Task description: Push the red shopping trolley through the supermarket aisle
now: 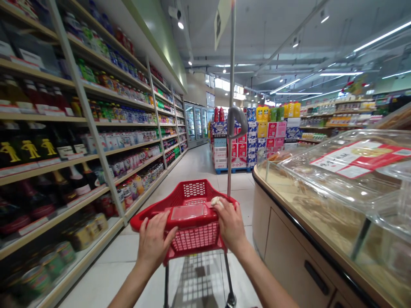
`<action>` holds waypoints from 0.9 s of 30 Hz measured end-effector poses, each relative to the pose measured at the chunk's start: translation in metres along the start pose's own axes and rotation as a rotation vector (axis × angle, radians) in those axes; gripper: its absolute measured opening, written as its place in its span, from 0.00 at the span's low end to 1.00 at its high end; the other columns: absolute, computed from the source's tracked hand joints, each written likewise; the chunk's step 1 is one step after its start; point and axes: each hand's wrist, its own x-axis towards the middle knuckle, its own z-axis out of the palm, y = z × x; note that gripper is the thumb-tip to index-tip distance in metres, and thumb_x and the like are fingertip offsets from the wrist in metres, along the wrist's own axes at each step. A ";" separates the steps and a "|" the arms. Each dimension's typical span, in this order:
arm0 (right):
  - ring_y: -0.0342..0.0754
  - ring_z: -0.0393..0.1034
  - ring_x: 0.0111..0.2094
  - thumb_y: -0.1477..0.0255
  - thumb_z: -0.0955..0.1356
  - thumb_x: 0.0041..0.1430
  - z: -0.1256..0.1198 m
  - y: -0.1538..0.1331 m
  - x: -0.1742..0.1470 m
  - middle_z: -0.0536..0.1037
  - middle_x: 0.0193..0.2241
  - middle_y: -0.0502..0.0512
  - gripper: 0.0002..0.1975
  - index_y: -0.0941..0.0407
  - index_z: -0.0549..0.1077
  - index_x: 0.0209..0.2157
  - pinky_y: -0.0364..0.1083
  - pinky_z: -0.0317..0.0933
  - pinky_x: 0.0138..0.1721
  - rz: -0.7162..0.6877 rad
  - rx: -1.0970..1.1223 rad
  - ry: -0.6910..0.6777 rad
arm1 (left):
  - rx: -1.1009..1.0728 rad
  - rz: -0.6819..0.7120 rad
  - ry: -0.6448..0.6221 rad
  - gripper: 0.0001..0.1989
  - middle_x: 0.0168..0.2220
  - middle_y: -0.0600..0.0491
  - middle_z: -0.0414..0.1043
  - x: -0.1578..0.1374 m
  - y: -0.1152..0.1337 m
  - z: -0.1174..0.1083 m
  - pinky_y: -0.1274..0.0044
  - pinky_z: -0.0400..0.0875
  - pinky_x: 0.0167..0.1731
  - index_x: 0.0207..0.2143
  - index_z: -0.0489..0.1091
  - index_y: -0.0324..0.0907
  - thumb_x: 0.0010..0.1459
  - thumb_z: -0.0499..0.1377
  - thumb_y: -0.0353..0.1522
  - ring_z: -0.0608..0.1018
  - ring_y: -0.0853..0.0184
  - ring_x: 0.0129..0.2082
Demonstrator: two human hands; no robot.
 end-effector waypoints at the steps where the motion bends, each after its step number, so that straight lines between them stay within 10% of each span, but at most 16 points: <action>1: 0.50 0.59 0.51 0.75 0.56 0.58 -0.001 0.008 0.001 0.69 0.48 0.58 0.15 0.54 0.68 0.43 0.60 0.48 0.52 0.062 -0.016 0.019 | 0.002 0.006 0.006 0.22 0.45 0.46 0.69 0.000 0.000 0.000 0.64 0.50 0.51 0.49 0.60 0.38 0.54 0.50 0.40 0.68 0.61 0.46; 10: 0.49 0.63 0.49 0.67 0.61 0.55 -0.014 0.063 0.008 0.70 0.47 0.58 0.14 0.54 0.69 0.43 0.50 0.61 0.47 0.070 0.110 -0.017 | 0.047 0.017 0.071 0.21 0.43 0.46 0.71 0.000 0.002 0.005 0.65 0.51 0.50 0.47 0.62 0.38 0.54 0.50 0.41 0.70 0.62 0.43; 18: 0.51 0.60 0.51 0.76 0.58 0.56 0.018 0.027 0.002 0.68 0.49 0.56 0.18 0.52 0.66 0.47 0.57 0.55 0.51 -0.147 0.011 0.047 | 0.039 -0.018 0.106 0.21 0.43 0.48 0.71 -0.002 -0.006 0.019 0.65 0.53 0.50 0.47 0.64 0.41 0.52 0.51 0.40 0.70 0.61 0.43; 23: 0.54 0.69 0.42 0.74 0.56 0.56 0.014 0.031 0.020 0.75 0.39 0.60 0.17 0.56 0.68 0.44 0.64 0.57 0.45 0.124 -0.091 0.083 | 0.033 -0.019 0.085 0.20 0.43 0.49 0.71 -0.001 -0.007 0.014 0.65 0.53 0.49 0.47 0.64 0.42 0.52 0.51 0.39 0.71 0.62 0.43; 27: 0.48 0.65 0.46 0.74 0.56 0.58 0.019 0.016 0.017 0.72 0.44 0.54 0.17 0.52 0.65 0.48 0.56 0.54 0.51 -0.041 0.025 0.021 | 0.035 -0.028 0.074 0.20 0.43 0.48 0.72 -0.001 -0.004 0.006 0.64 0.53 0.49 0.46 0.64 0.40 0.53 0.51 0.39 0.71 0.61 0.43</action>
